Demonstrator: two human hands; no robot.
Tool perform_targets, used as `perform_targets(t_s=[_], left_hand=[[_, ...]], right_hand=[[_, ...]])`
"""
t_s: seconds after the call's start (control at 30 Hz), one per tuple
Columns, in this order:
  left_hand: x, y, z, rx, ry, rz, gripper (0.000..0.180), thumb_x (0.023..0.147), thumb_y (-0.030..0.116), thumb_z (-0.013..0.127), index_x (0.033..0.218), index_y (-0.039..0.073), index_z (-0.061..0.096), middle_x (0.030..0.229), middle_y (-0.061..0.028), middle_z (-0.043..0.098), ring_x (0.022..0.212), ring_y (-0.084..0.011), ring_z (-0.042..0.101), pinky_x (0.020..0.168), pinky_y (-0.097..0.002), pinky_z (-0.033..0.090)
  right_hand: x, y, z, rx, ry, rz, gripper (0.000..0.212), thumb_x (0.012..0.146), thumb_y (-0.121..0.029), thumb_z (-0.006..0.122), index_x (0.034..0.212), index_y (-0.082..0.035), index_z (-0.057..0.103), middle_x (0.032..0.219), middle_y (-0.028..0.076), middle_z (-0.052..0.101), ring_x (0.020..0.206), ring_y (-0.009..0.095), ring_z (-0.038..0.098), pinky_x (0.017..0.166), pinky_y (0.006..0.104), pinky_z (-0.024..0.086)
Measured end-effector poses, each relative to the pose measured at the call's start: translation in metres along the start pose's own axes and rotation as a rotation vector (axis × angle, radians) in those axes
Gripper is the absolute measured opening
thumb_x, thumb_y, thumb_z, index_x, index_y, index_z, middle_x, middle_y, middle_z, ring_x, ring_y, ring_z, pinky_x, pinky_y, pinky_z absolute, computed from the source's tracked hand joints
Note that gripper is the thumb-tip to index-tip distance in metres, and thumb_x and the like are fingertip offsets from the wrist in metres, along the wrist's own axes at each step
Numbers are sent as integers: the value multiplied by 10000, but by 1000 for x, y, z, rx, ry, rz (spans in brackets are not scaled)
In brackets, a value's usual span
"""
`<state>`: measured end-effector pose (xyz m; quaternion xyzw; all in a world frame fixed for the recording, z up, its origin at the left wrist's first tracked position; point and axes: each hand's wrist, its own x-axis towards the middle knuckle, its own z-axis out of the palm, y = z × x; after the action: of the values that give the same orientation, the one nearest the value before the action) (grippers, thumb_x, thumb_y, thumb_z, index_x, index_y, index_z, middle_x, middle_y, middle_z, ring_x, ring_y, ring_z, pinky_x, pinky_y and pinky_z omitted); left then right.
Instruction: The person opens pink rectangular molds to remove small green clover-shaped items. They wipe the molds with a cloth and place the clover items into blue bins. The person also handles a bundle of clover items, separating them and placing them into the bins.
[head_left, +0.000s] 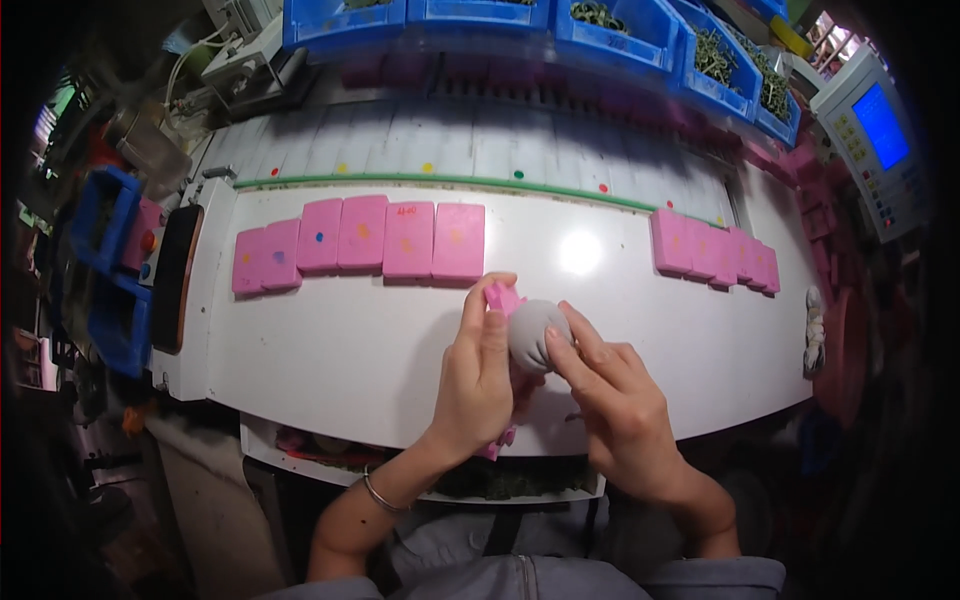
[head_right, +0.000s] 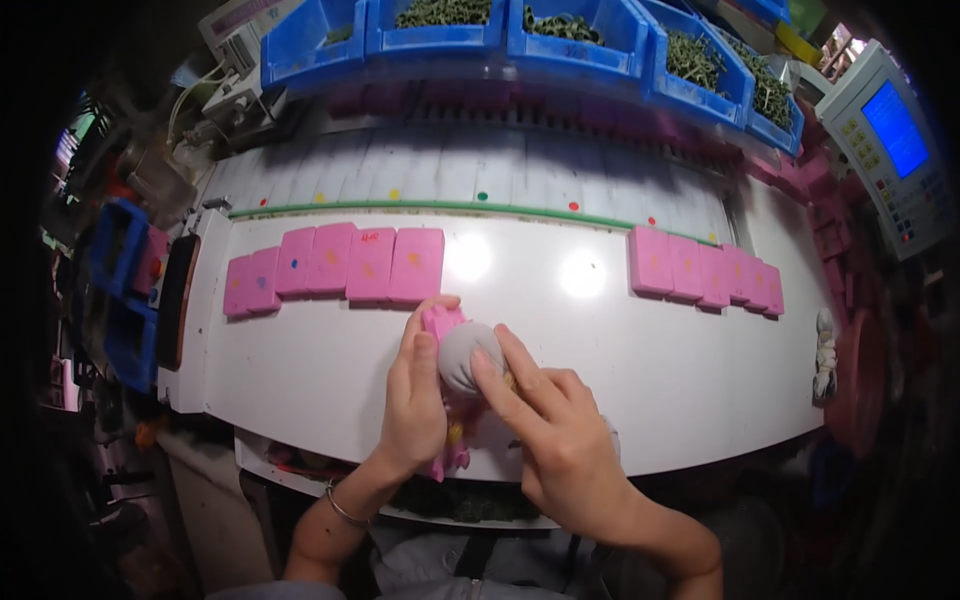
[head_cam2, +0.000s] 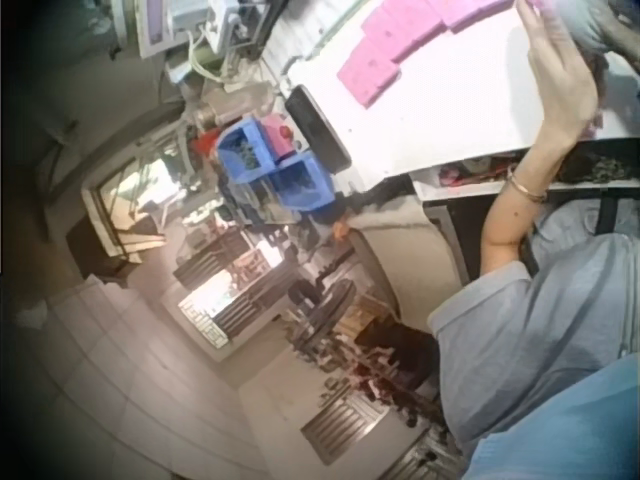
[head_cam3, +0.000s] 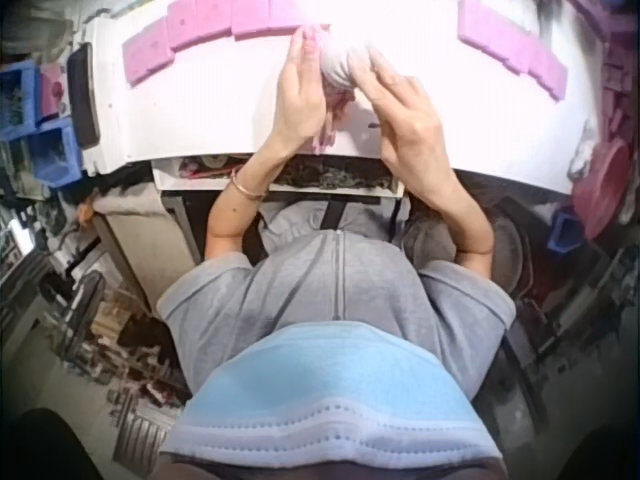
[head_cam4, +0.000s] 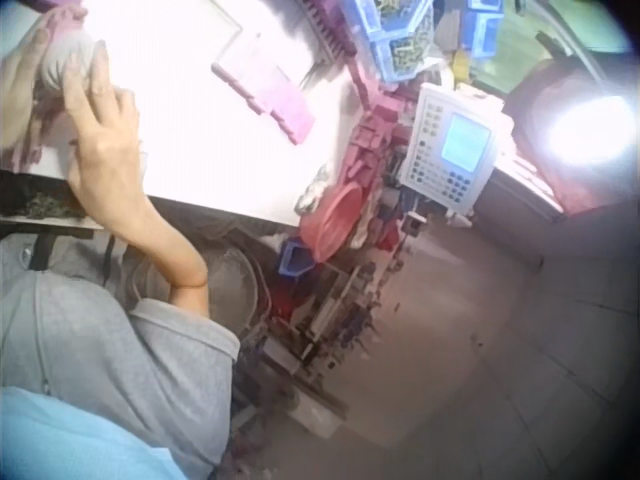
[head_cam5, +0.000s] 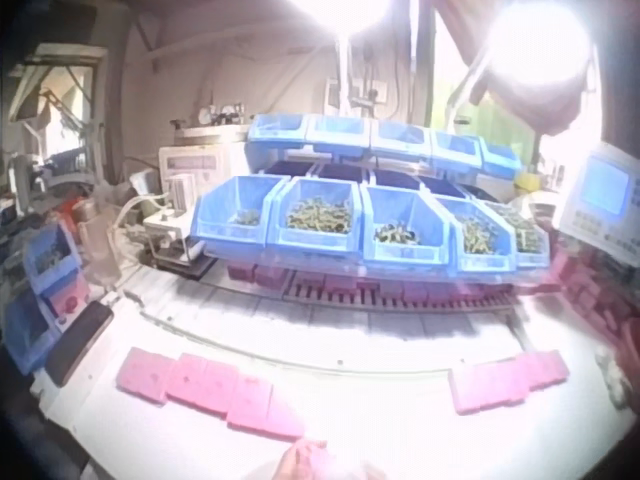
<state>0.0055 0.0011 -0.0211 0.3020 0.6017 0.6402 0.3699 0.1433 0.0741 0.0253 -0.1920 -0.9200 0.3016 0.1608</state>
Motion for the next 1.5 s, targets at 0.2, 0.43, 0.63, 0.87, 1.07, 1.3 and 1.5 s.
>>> perform_targets(t_s=[0.2,0.43,0.63,0.87,1.07,1.3,1.5], left_hand=[[4,-5,-5,-282,-37,-46,474,994,373,282,1141,-33,475,787,-98,596,602,-135,597,520,-237,470],[10,-2,-8,-239,17,23,437,989,273,286,1082,-67,543,951,-145,640,859,-163,605,768,-270,473],[14,-4,-7,52,44,154,520,981,325,224,1138,-80,510,1005,-200,629,874,-204,623,737,-282,502],[10,-4,-24,135,9,60,577,982,396,218,1176,-69,497,936,-135,618,816,-173,609,725,-269,498],[-3,-2,-17,-157,-258,102,694,934,551,320,1325,-18,392,906,-93,622,780,-125,581,699,-240,480],[3,14,-36,-113,-508,-151,723,850,460,596,1355,-3,366,944,-87,651,740,-85,582,699,-226,486],[9,21,-54,-2,-317,-4,534,934,428,454,1286,26,452,858,-70,651,663,-76,569,594,-211,472]], right_hand=[[-8,-5,3,25,152,-18,736,570,161,512,1282,-26,488,1344,234,412,850,295,519,767,343,451],[-10,-14,15,-39,-94,-49,708,565,179,510,1241,-29,522,1337,221,429,840,288,524,748,344,467],[-14,-7,25,-155,-49,-96,714,595,65,561,1291,-80,494,1368,187,404,853,247,515,729,303,423],[-10,9,5,-311,-26,45,711,627,31,630,1312,-36,451,1341,215,404,974,321,491,847,382,407],[8,1,23,603,217,222,444,727,-6,673,1152,-11,545,1064,160,543,903,254,530,803,323,423],[19,-1,26,552,225,142,225,731,-17,683,945,8,617,783,83,582,737,187,545,686,283,425],[36,-7,52,621,285,160,441,734,-36,688,1140,8,521,882,109,596,824,202,563,757,295,436]])
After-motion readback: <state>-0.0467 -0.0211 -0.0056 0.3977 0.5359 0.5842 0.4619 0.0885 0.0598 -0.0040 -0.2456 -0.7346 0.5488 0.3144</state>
